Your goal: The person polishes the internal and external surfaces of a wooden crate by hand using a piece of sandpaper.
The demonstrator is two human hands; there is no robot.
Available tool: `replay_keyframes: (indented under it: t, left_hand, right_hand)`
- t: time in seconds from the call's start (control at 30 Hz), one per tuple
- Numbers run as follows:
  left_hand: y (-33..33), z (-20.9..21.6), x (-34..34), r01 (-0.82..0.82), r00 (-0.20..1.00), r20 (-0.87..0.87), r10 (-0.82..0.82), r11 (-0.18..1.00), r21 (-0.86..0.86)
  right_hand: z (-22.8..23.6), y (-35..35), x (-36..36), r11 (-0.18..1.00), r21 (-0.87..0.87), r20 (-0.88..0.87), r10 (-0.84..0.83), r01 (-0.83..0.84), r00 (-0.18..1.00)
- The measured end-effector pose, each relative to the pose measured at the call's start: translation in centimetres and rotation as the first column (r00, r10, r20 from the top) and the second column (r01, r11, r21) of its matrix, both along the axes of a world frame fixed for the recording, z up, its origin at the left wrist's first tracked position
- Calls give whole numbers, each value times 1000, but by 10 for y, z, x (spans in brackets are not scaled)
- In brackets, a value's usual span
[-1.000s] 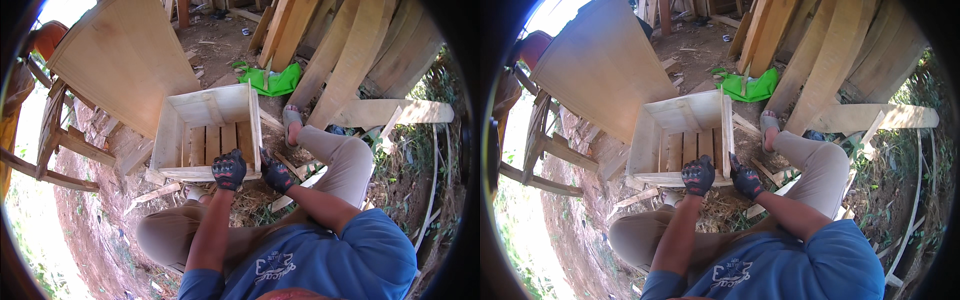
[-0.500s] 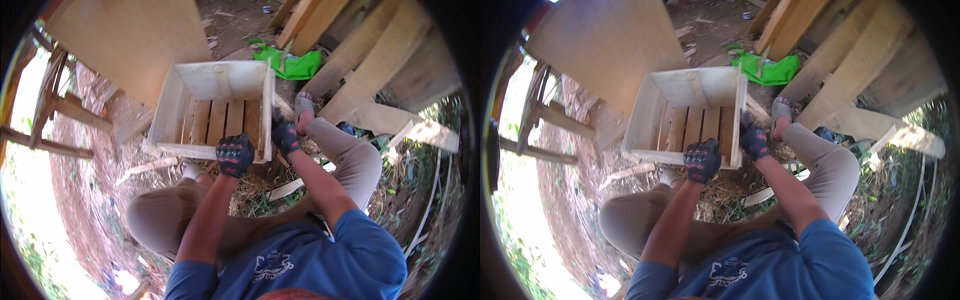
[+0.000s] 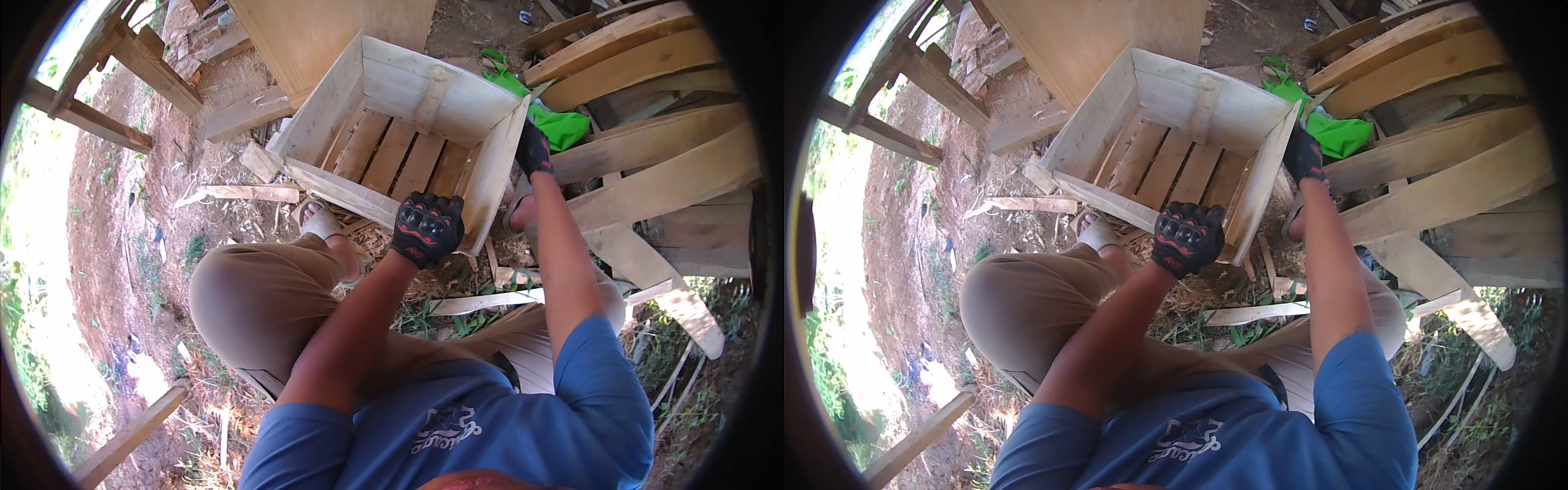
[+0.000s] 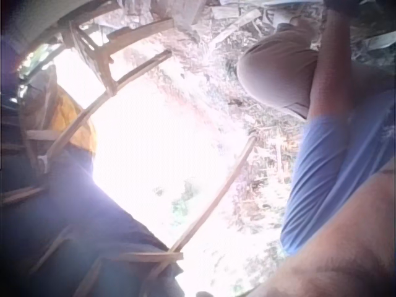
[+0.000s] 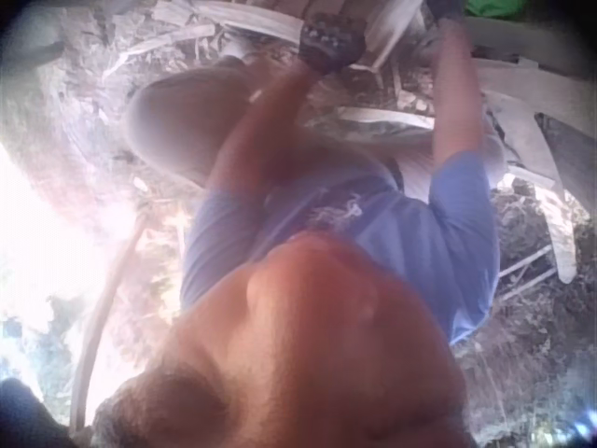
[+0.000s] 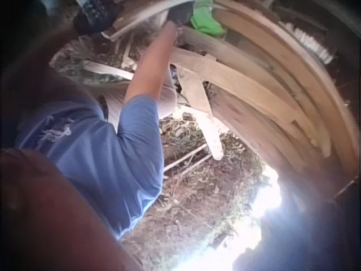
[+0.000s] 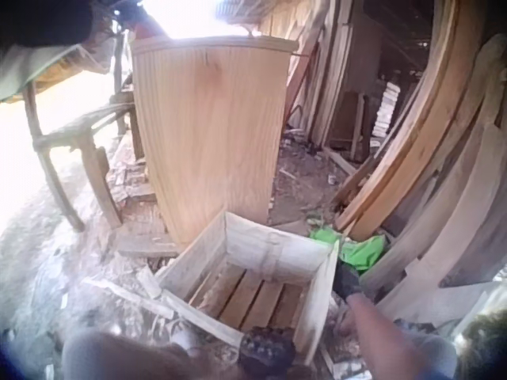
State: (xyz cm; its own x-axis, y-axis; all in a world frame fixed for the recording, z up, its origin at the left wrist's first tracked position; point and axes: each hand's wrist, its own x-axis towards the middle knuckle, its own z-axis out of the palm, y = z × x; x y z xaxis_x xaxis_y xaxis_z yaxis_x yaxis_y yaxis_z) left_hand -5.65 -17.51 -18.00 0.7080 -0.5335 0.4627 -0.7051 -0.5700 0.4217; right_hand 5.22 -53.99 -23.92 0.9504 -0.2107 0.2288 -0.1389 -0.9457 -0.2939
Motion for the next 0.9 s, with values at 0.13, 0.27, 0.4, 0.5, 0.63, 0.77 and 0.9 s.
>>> replay_keyframes:
  t: [0.13, 0.27, 0.4, 0.5, 0.63, 0.77, 0.9]
  left_hand:
    - [4, -4, -3, -19, 999, 49, 19, 1000, -11]
    - [-2, -6, -5, 20, 1000, 12, -20, 999, -26]
    - [1, 3, 0, 31, 960, -278, 7, 990, 134]
    - [2, 38, 17, 198, 839, -543, -27, 945, 260]
    - [49, 147, 32, 530, 757, -602, -253, 776, 341]
    - [96, 199, 58, 469, 772, -576, -271, 853, 227]
    - [127, 172, 83, 4, 958, -236, 161, 818, 575]
  right_hand:
    - [14, 71, -90, 970, -240, -194, -15, -32, 981]
    - [27, 69, -208, 879, -90, -458, 381, -468, 803]
    - [129, 126, -232, 876, -99, -600, 326, -472, 731]
    - [173, 108, -217, 788, -319, -208, 484, -526, 850]
    - [215, 91, -171, 835, -296, -115, 452, -464, 885]
    - [185, 32, -114, 704, -499, -155, 501, -505, 852]
    - [189, 55, -32, 658, -512, -379, 404, -553, 832]
